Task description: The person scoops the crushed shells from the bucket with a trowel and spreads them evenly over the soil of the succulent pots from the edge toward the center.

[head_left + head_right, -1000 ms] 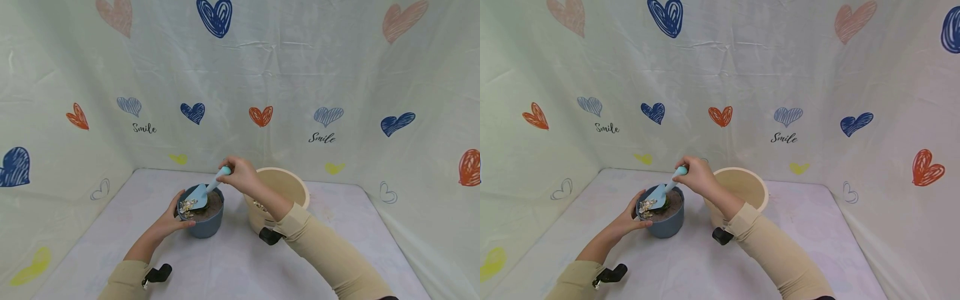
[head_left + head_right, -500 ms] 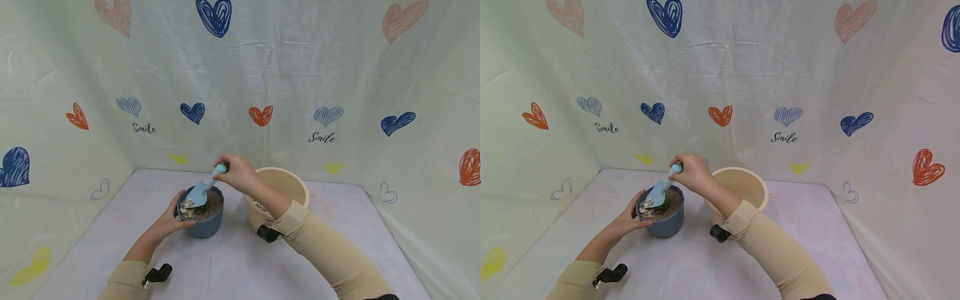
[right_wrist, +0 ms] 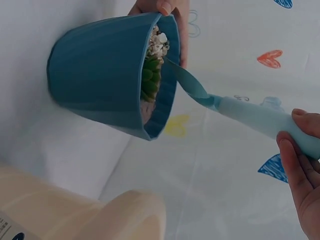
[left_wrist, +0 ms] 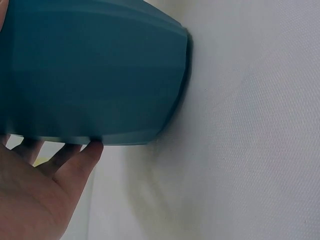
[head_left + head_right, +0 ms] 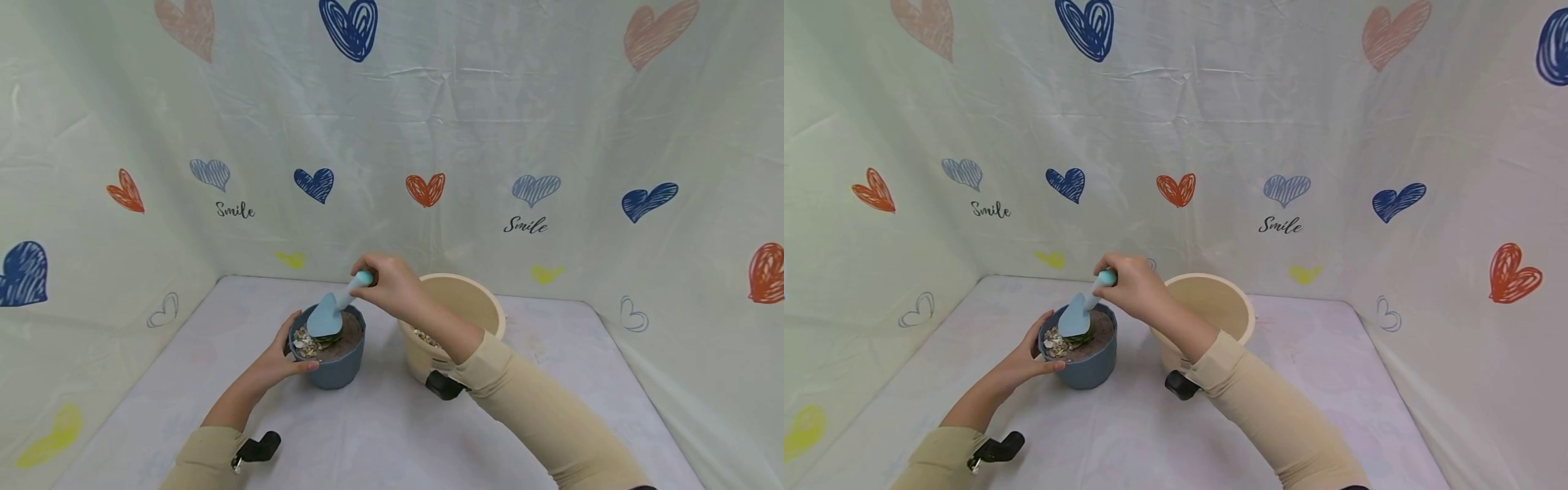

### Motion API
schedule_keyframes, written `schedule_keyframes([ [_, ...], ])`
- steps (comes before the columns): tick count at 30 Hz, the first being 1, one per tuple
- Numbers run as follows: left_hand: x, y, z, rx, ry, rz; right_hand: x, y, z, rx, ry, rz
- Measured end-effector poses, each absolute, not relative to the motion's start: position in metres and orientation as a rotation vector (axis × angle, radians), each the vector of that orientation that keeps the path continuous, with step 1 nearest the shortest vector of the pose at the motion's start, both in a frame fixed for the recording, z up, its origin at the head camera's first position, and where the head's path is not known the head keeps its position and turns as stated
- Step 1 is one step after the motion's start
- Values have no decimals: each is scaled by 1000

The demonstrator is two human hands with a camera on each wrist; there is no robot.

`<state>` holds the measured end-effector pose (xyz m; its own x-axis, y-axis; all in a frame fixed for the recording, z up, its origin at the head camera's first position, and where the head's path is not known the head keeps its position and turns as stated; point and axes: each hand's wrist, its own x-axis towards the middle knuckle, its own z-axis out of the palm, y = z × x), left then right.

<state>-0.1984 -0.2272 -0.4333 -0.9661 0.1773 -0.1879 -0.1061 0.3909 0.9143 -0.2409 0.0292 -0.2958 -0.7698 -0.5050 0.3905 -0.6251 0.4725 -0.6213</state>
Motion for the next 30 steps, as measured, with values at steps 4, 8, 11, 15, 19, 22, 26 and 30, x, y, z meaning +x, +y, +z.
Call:
schedule_keyframes([
  [4, -199, -227, -433, 57, 2417, 1592, -238, 38, -296, 956, -2540, 1218],
  [8, -199, -227, -431, 70, 2433, 1592, -235, 49, -296, 928, -2499, 1273],
  [11, -199, -227, -426, 76, 2442, 1581, -233, 60, -297, 895, -2462, 1329],
  [15, -199, -225, -417, 83, 2490, 1576, -230, 78, -297, 833, -2425, 1391],
  [19, -203, -223, -404, 115, 2607, 1579, -226, 100, -294, 788, -2406, 1407],
  [22, -207, -219, -392, 140, 2704, 1567, -223, 117, -291, 764, -2395, 1388],
  [26, -208, -207, -378, 188, 2762, 1615, -219, 136, -287, 729, -2362, 1359],
  [30, -207, -187, -371, 269, 2711, 1771, -214, 154, -285, 685, -2315, 1340],
])
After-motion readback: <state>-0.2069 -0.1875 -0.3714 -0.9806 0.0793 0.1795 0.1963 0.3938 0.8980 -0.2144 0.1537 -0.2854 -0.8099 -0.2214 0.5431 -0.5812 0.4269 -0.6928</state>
